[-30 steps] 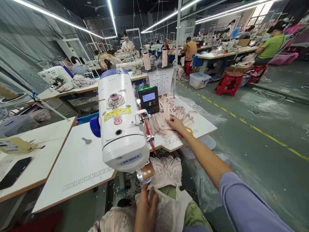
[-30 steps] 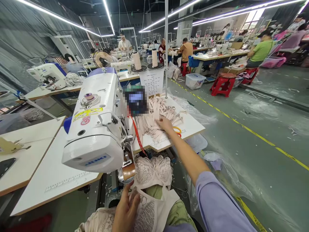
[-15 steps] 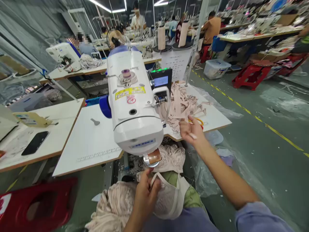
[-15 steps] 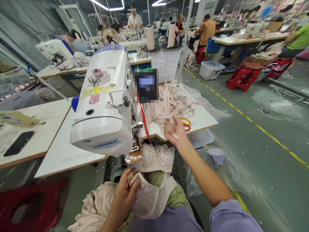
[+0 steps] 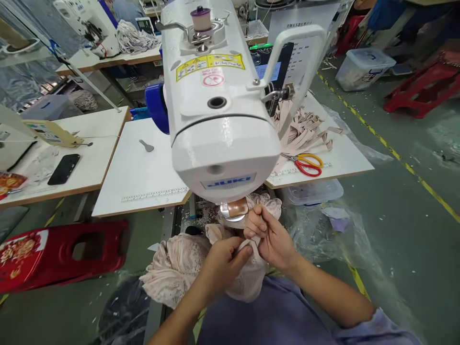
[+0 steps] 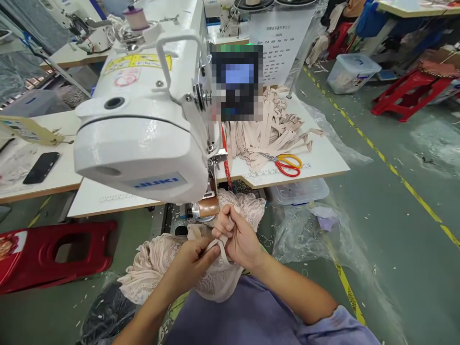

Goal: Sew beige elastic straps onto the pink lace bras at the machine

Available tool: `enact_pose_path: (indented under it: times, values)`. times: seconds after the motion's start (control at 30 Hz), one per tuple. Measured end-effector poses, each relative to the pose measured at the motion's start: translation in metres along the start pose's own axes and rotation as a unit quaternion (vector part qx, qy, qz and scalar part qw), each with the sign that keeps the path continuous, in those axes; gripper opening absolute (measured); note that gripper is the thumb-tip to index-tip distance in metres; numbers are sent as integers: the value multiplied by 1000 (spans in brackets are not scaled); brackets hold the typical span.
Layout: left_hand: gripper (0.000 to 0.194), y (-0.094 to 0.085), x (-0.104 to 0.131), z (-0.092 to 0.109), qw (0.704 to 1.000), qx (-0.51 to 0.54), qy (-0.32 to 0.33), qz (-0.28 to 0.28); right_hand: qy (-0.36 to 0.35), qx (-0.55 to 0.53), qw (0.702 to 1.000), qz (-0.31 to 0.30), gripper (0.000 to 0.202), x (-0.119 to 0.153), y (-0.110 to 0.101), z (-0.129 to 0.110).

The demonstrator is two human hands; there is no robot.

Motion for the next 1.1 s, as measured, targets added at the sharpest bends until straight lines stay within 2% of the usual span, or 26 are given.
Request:
enact_pose_path:
  times: [0.1,0.23,0.27,0.33,0.4,0.43,0.53,0.6,0.67,0.73,0.8,0.87,0.93,1.03,1.1]
  values:
    - [36,0,1,0,1000,16,14,-14,38,86,995,30,30,6,-15,-6]
    - [33,2,3,0,999,-27,30,28,105,277,953,62,40,14,-36,-15]
    - [33,2,3,0,998,-34,36,34,101,311,943,67,40,14,-39,-19]
    - [34,1,2,0,996,-46,53,55,47,353,930,90,40,12,-41,-33]
    - [37,-2,1,-1,990,-70,68,97,-6,370,922,111,39,10,-38,-48]
    - [38,-4,0,-2,987,-86,73,117,-10,378,920,106,37,10,-35,-54]
    - [38,-6,-2,-5,979,-122,76,145,73,436,897,18,33,10,-21,-56]
    - [38,-6,-2,-5,977,-138,75,141,113,496,859,-57,31,12,-12,-48]
    - [37,-5,-2,-4,977,-147,71,139,101,563,814,-105,25,13,-6,-39]
    - [36,-7,-2,-3,978,-144,64,137,48,620,773,-126,20,13,-4,-32]
    - [32,-9,-1,-1,983,-113,69,129,2,647,750,-138,19,13,-2,-30]
    - [27,-7,-1,-1,986,-55,95,122,-27,642,753,-144,17,13,-1,-30]
    - [26,0,0,-5,985,9,115,130,-35,613,779,-128,18,10,2,-33]
    - [27,15,1,-14,974,45,94,199,-4,569,818,-85,24,0,8,-41]
    - [23,18,1,-16,959,-9,125,253,37,568,819,-75,28,-10,11,-47]
Point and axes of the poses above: each hand's wrist, its own x-axis away from the middle knuckle, its own y-axis out of the palm, z = x × y, the point moved 2 cm from there along -x, towards the middle knuckle, and after that the axes turned 12 degrees about -x, right-handed, at the moved point
